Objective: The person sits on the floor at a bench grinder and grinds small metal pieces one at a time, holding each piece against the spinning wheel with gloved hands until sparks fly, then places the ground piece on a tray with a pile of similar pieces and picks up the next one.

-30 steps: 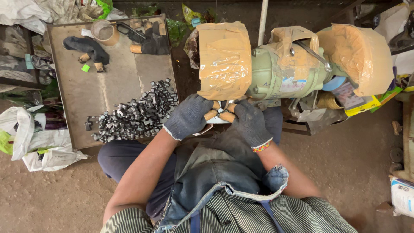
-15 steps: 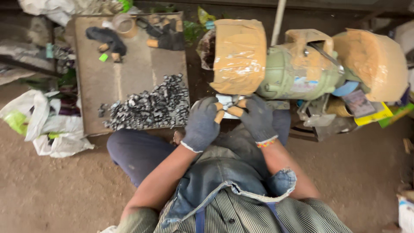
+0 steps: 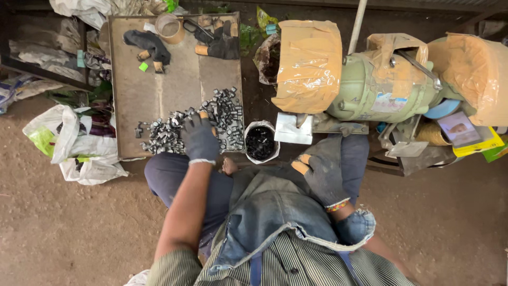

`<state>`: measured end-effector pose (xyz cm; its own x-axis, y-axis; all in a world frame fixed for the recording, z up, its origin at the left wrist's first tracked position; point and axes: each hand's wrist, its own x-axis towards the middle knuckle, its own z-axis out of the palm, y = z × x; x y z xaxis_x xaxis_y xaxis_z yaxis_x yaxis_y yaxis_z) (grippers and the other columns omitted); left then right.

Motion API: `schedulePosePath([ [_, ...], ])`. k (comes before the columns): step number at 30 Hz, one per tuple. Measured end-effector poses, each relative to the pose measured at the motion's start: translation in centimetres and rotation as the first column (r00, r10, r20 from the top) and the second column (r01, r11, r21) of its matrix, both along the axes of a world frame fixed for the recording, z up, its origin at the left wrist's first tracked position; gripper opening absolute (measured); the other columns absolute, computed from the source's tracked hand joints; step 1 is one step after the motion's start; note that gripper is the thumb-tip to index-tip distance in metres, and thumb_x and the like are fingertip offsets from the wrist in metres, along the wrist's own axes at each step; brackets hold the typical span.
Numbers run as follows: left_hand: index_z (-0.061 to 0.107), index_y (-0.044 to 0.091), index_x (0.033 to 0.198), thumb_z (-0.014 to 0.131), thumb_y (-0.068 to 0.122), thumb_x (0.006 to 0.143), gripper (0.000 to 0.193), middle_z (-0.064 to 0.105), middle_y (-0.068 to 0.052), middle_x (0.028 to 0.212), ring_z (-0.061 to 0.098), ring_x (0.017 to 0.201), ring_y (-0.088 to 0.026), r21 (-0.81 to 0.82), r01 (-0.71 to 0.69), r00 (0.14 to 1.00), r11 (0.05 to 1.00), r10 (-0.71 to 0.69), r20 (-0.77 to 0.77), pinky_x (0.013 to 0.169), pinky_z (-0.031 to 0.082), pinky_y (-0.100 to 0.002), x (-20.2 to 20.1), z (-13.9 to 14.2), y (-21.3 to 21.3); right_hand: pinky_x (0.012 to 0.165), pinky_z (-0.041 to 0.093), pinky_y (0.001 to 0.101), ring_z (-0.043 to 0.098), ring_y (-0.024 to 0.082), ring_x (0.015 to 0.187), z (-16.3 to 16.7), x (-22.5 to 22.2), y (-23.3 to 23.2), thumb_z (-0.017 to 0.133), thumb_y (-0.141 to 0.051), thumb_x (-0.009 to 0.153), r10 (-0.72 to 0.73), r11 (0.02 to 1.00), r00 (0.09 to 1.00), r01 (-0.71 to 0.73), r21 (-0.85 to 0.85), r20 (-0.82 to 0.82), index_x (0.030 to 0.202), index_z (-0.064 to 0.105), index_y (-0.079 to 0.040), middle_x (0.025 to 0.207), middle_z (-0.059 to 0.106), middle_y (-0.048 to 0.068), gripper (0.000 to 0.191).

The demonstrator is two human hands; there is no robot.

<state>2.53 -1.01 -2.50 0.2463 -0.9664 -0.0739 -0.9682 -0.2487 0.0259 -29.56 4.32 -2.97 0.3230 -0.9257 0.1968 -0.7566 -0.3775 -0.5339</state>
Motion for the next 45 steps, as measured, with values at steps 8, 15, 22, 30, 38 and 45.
schedulePosePath([
  [8,0.068,0.008,0.122,0.069,0.02,0.088,0.036,0.072,-0.02,0.117,0.067,0.11,-0.039,0.144,-0.084,0.976,0.986,0.11,-0.187,0.093,0.053,-0.047,1.1,0.3,-1.9,0.072,0.056,0.0385,0.073,0.029,0.08,3.0,0.9,-0.5,0.081,-0.028,0.083,-0.032,0.994,0.988,0.017,0.104,0.152,0.096,0.077,-0.004,0.091,0.076,0.014,0.028],
  [15,0.067,0.001,0.131,0.074,0.022,0.085,0.051,0.075,-0.011,0.122,0.07,0.112,-0.023,0.251,-0.001,0.177,0.968,0.247,-0.953,0.095,0.054,-0.034,-3.0,1.4,2.7,0.068,0.053,0.0416,0.067,0.031,0.08,7.2,1.7,-1.5,0.082,-0.029,0.081,0.251,0.964,0.965,-0.242,-0.112,0.073,0.117,0.075,-0.005,0.099,0.07,0.014,0.044],
  [22,0.063,0.005,0.137,0.063,0.028,0.1,0.043,0.072,-0.013,0.127,0.067,0.12,-0.027,0.032,0.106,0.083,0.994,0.023,-0.996,0.102,0.051,-0.036,-9.1,5.2,3.3,0.065,0.05,0.0435,0.066,0.031,0.082,9.6,0.5,-3.9,0.075,-0.022,0.078,0.462,0.799,0.868,-0.497,-0.337,-0.185,0.106,0.072,-0.016,0.107,0.069,0.011,0.028],
  [30,0.073,0.011,0.114,0.08,0.034,0.079,0.043,0.069,-0.015,0.109,0.062,0.106,-0.038,-0.422,0.402,0.58,0.813,-0.582,-0.569,0.089,0.049,-0.05,-10.1,4.8,-2.5,0.072,0.055,0.0425,0.067,0.031,0.087,6.3,1.1,-4.6,0.073,-0.021,0.089,-0.039,0.994,0.993,0.028,-0.104,-0.107,0.105,0.075,-0.011,0.098,0.067,0.008,0.019],
  [38,0.076,0.014,0.103,0.078,0.032,0.085,0.026,0.068,-0.013,0.1,0.064,0.096,-0.037,-0.42,0.513,0.495,0.749,-0.658,-0.568,0.082,0.05,-0.049,-10.1,3.2,-5.0,0.074,0.056,0.0418,0.069,0.03,0.088,4.3,0.5,-6.8,0.078,-0.022,0.087,-0.06,0.997,0.994,0.065,-0.053,0.087,0.105,0.074,-0.009,0.097,0.069,0.011,0.022],
  [45,0.069,0.011,0.105,0.073,0.025,0.087,0.023,0.065,-0.014,0.108,0.061,0.105,-0.037,-0.45,0.573,0.451,0.685,-0.722,-0.525,0.092,0.049,-0.048,-10.0,2.7,-4.9,0.076,0.058,0.0412,0.07,0.03,0.092,2.4,-0.8,-8.0,0.079,-0.025,0.088,0.063,0.993,0.998,-0.062,-0.097,0.014,0.105,0.074,-0.009,0.1,0.069,0.011,0.024],
])
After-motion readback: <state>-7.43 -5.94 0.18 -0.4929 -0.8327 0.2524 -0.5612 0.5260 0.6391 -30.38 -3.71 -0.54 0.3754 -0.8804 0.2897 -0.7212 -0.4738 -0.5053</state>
